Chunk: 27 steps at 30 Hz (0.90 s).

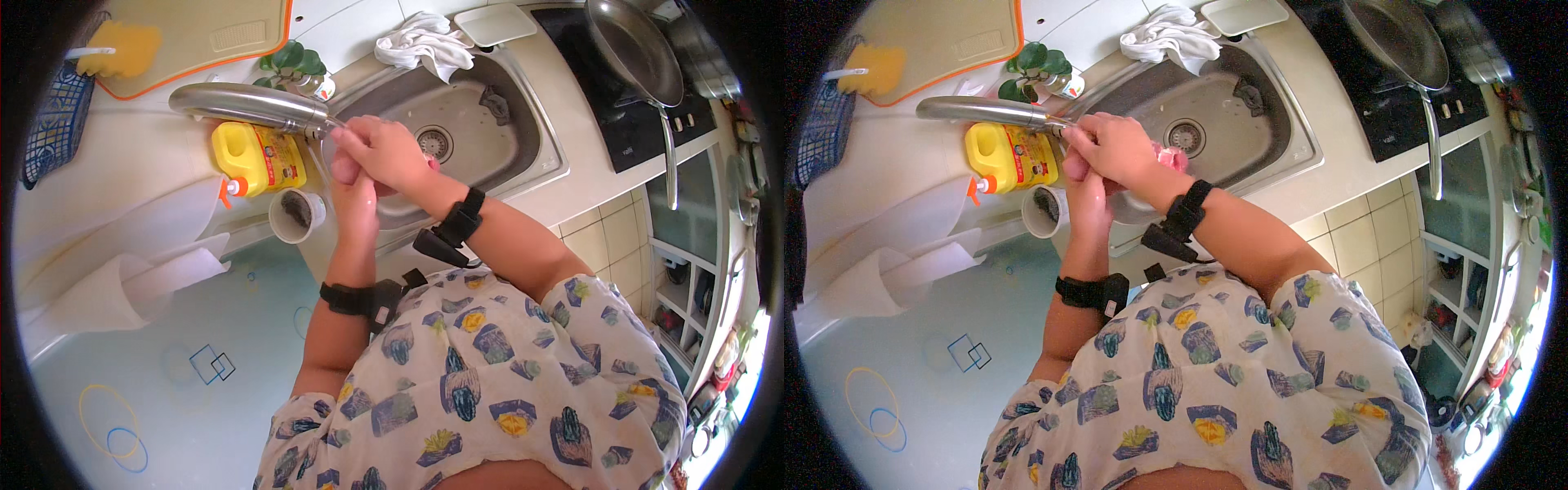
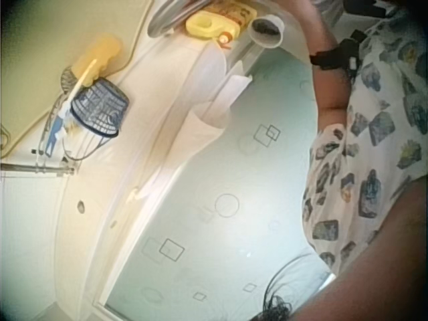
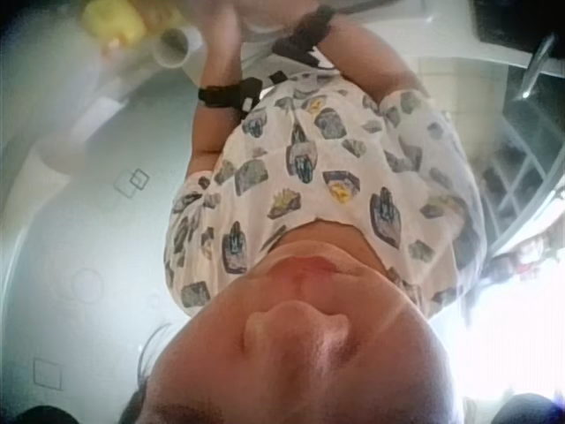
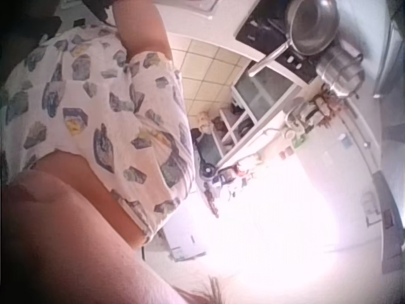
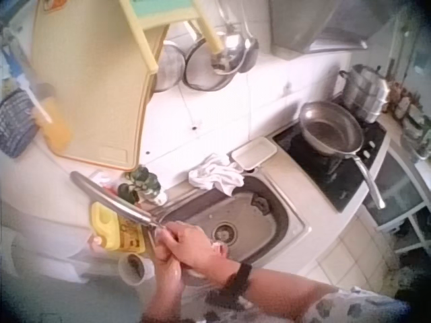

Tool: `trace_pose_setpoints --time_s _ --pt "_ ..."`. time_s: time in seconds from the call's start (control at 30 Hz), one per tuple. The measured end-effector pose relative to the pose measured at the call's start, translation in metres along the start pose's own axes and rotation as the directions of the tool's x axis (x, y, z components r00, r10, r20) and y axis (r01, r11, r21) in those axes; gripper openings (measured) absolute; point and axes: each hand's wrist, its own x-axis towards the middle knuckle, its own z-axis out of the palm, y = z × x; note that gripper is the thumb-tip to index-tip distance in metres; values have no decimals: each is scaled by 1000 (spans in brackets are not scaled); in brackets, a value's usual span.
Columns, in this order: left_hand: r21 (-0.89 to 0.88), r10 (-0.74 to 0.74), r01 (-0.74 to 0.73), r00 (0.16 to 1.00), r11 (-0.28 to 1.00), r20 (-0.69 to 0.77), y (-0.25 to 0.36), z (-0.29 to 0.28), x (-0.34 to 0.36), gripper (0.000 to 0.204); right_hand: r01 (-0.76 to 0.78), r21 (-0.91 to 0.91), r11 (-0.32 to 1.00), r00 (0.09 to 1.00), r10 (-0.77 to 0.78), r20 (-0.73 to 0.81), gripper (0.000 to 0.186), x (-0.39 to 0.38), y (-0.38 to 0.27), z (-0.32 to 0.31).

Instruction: The person takes a bag of meat from the refrigerator, places it on the counter, and then washes a tray and a knife in the sink with water and a cloth. They then clean the sink area with a spray bottle and cloth before taking the meat out of the bag and washing it under the faucet.

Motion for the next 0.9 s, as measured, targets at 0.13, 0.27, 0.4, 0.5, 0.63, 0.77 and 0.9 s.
trace_pose_setpoints --time_s 0.13,0.27,0.4,0.5,0.63,0.77,0.9 --pt "-94 17 -23 997 995 -70 -4 -9 -4 34 156 161 975 988 -155 -19 32 -10 16 0" --pt "-192 -154 114 966 975 -208 11 -1 -2 32 -82 606 791 996 89 19 43 -37 76 15" --pt "-265 -190 140 966 954 -173 14 -12 8 29 -407 700 586 912 227 341 51 -58 99 13" --pt "-289 -201 159 972 944 -122 23 -11 14 33 -367 692 622 921 139 365 49 -54 121 9" --pt "-318 -272 207 946 925 -176 33 -20 19 30 -1 256 967 889 -116 443 58 -38 137 -6" --pt "-419 -361 275 922 865 -141 27 -30 26 31 425 -30 905 903 -421 92 65 -20 83 -1" --pt "-623 -448 279 885 730 -128 24 -29 32 40 100 265 959 990 -122 68 64 -18 73 8"
